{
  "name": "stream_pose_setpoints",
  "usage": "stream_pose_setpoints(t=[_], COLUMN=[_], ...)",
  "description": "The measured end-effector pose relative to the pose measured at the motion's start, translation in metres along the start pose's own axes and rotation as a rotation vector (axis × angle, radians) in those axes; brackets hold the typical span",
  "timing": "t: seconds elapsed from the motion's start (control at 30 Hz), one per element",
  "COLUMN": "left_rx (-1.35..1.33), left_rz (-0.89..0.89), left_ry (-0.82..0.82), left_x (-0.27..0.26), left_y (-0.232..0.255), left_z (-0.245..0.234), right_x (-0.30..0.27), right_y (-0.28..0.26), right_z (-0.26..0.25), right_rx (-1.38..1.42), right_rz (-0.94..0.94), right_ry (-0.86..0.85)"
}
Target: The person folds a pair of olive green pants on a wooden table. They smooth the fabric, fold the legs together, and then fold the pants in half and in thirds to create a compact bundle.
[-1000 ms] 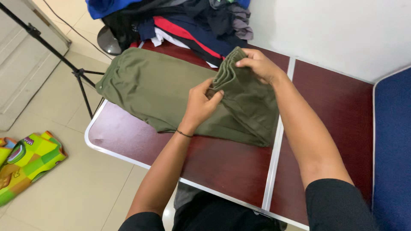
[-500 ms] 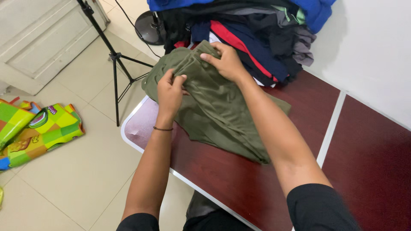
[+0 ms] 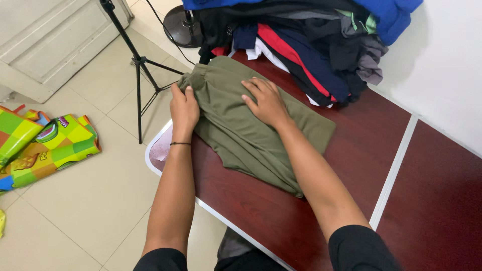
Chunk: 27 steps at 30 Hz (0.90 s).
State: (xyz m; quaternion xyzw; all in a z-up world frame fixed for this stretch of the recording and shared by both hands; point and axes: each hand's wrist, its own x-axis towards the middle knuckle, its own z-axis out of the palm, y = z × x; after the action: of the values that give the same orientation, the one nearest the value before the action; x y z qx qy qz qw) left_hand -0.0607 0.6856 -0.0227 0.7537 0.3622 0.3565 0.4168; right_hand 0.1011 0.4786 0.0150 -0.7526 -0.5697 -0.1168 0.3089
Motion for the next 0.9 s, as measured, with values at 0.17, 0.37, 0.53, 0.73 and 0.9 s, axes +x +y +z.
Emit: stream_pose_setpoints(t=[0.17, 0.37, 0.53, 0.73, 0.9], left_rx=[0.070, -0.285, -0.383, -0.232, 0.000], left_rz=[-0.122, -0.471, -0.443, -0.255, -0.076], left_ry=[-0.104, -0.367, -0.588, -0.574, -0.541], left_x=[-0.015, -0.074, -0.117, -0.128, -0.126], left_y=[0.012, 0.085, 0.115, 0.137, 0.146], left_z=[0.004, 0.013, 0.041, 0.050, 0.032], right_x=[-0.032, -0.100, -0.164, -0.155, -0.097], right_y=[0.006, 0.012, 0.024, 0.037, 0.054], right_z=[-0.026, -0.078, -0.129, -0.136, -0.088], right_rx=[-0.046, -0.095, -0.144, -0.158, -0.046], right_rz=[0.029, 0.086, 0.167, 0.334, 0.361], right_ry=[0.007, 0.006, 0.032, -0.087, -0.143])
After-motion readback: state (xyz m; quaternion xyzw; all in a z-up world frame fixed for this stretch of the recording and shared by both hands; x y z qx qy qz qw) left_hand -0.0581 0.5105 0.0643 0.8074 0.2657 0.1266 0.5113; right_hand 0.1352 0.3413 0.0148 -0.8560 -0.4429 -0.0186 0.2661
